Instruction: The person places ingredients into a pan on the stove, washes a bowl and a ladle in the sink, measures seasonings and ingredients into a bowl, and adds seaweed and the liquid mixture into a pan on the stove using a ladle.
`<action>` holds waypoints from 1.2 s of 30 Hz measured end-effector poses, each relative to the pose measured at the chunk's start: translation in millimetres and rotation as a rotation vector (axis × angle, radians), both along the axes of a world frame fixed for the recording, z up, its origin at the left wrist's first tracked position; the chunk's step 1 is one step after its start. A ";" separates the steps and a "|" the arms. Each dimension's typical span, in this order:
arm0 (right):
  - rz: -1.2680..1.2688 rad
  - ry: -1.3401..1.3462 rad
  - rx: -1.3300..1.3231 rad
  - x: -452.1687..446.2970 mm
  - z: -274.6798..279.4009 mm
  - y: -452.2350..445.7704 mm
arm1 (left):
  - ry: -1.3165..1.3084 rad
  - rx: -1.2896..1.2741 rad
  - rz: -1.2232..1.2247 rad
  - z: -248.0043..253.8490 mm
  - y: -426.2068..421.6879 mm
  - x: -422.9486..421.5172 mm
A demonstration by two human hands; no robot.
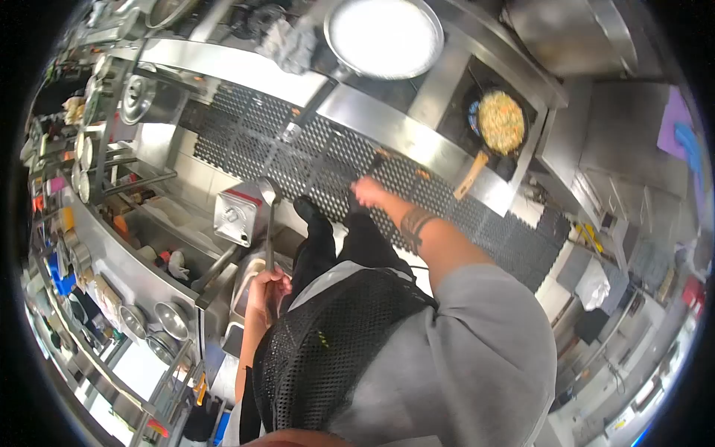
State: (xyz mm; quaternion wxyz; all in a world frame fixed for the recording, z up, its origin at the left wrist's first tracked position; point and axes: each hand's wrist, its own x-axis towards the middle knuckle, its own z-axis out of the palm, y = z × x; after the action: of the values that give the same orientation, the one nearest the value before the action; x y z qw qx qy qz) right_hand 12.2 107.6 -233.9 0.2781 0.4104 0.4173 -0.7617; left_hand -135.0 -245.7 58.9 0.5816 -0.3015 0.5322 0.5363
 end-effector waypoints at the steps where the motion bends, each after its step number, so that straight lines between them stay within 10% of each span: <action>1: 0.107 0.073 -0.267 -6.0 -11.9 -4.1 | 0.026 0.019 0.023 4.8 0.3 -9.2; 4: 0.863 0.413 0.583 -73.2 113.2 -52.3 | -0.092 0.179 0.251 21.4 -10.2 -38.0; 8: 0.862 0.499 0.468 -155.2 191.5 -87.2 | -0.445 0.830 0.612 3.2 -40.4 -94.7; 11: 0.946 0.495 0.498 -236.3 254.8 -96.6 | -0.474 0.798 0.637 0.8 -50.7 -155.4; 16: 0.952 0.478 0.656 -362.1 278.5 -103.3 | -0.135 0.254 0.150 -8.2 -65.8 -261.1; 19: 0.970 0.614 0.736 -440.6 286.4 -98.2 | 0.723 -0.365 -0.918 -19.4 -93.7 -298.8; 21: 0.906 0.674 0.806 -489.7 310.8 -97.0 | 1.062 -0.527 -0.766 9.3 -114.6 -293.5; 24: 0.646 0.594 0.574 -561.2 320.8 -95.6 | 0.599 -0.440 -0.471 31.3 -144.8 -327.7; 29: 0.436 0.701 0.434 -704.4 342.7 -90.4 | 0.934 -0.807 -0.446 46.1 -145.4 -382.8; 36: 0.082 0.765 0.196 -989.9 333.8 -87.2 | 1.016 -0.284 0.112 90.8 -131.2 -540.1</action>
State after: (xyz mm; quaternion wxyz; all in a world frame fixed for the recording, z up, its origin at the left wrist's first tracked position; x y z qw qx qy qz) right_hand -977.8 20.4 99.9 0.0924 0.1047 0.5774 -0.8044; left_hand -675.1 -376.9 149.7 0.1744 -0.1072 0.7973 0.5678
